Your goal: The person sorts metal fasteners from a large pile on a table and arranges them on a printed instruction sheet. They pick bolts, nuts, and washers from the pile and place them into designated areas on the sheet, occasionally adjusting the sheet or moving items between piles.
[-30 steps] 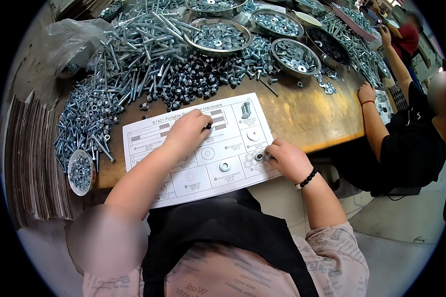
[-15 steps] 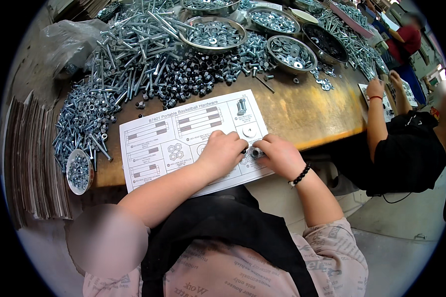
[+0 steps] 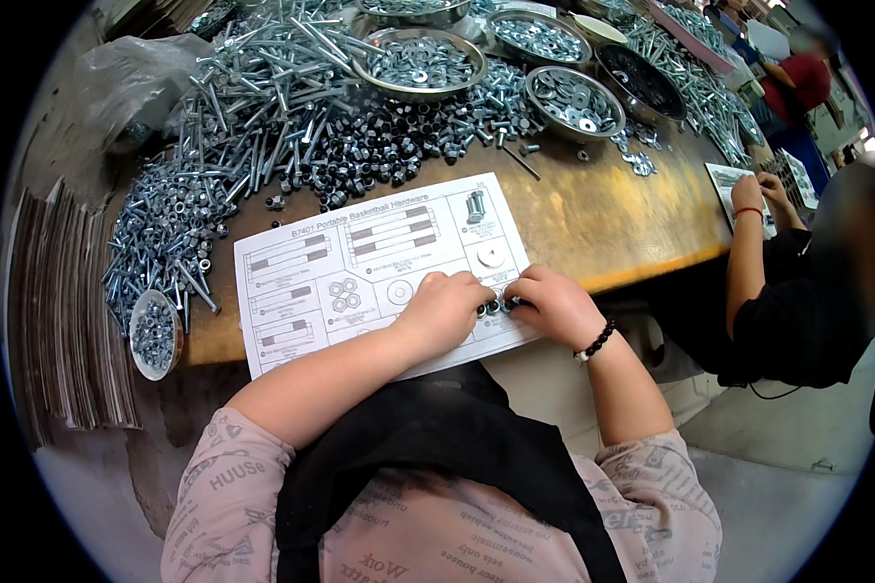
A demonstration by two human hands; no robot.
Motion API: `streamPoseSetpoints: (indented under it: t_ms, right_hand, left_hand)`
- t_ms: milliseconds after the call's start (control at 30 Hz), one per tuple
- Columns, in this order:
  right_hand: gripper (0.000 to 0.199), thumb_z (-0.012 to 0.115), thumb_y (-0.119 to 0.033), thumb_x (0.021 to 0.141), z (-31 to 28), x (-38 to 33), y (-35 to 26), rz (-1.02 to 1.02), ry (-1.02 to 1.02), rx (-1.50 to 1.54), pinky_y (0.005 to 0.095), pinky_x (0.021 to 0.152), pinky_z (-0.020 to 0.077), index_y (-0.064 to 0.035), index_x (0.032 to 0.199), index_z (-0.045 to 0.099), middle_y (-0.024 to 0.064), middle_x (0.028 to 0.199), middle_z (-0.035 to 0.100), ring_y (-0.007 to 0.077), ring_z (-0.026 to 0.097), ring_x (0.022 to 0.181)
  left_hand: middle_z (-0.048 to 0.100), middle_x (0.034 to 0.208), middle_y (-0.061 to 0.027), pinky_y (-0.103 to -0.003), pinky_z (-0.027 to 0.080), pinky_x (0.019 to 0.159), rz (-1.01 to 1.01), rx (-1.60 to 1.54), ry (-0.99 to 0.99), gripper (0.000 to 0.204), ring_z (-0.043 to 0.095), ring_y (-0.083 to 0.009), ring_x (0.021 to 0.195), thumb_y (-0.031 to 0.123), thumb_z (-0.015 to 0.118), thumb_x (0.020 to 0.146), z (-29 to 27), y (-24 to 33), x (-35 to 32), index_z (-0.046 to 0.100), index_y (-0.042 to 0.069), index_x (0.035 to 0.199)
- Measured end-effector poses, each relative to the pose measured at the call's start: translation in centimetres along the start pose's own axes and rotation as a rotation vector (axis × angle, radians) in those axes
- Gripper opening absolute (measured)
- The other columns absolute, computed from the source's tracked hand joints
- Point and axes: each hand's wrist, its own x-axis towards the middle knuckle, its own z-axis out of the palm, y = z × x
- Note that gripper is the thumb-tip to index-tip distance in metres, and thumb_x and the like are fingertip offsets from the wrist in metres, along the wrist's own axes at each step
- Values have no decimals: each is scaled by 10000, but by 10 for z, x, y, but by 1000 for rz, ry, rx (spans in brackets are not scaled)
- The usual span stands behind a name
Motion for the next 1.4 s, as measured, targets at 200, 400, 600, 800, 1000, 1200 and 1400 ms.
streamPoseSetpoints:
  t_ms: [200, 400, 600, 800, 1000, 1200, 1400]
  right_hand:
    - [225, 672, -109, 697, -22, 12, -13, 68, 34, 42, 344, 660, 464, -105, 913, 607, 80, 860, 555, 265, 564, 771]
    - [162, 629, -152, 764, -28, 66, -4, 49, 111, 9, 357, 668, 468, -95, 914, 611, 88, 882, 570, 267, 579, 791]
    - [164, 583, -139, 778, 1, 148, 12, 9, 192, -118, 385, 743, 469, -116, 938, 613, 96, 926, 569, 279, 565, 880]
    - [184, 560, -110, 764, 30, 210, 6, -8, 110, -282, 391, 755, 476, -121, 943, 601, 118, 941, 546, 302, 564, 899]
    - [187, 556, -125, 772, 20, 219, 16, -12, -23, -374, 386, 771, 472, -112, 954, 599, 134, 937, 558, 299, 564, 913]
    - [239, 625, -231, 752, 14, 213, 28, 84, -31, -204, 366, 798, 462, -173, 983, 646, 118, 955, 555, 282, 559, 915]
    - [237, 633, -139, 728, 6, 206, 41, -70, -14, -194, 353, 793, 465, -184, 959, 667, 98, 966, 541, 276, 562, 901]
  left_hand:
    - [596, 925, -120, -395, 445, 778, 4, -28, 66, 237, 562, -307, 861, 75, 520, 773, -23, -4, -4, 623, 61, 986]
    - [570, 931, -121, -348, 465, 742, -238, 128, 315, 269, 579, -261, 812, 81, 571, 771, -79, -73, -12, 577, 35, 1036]
    - [591, 937, -104, -398, 461, 751, -473, 350, 320, 234, 574, -302, 862, 186, 634, 742, -116, -126, -19, 621, 66, 942]
    - [613, 879, -117, -401, 471, 744, -689, 362, 169, 240, 590, -303, 854, 231, 660, 727, -124, -138, -5, 634, 63, 897]
    - [599, 916, -84, -374, 467, 747, -473, 443, 116, 225, 579, -268, 881, 172, 631, 731, -132, -154, -14, 635, 111, 948]
    - [573, 918, -62, -363, 463, 741, -382, 441, 117, 224, 573, -260, 878, 190, 625, 755, -134, -158, -23, 621, 145, 975]
    - [563, 895, -60, -363, 461, 738, -329, 446, 114, 202, 570, -259, 866, 174, 620, 766, -131, -162, -20, 616, 145, 965]
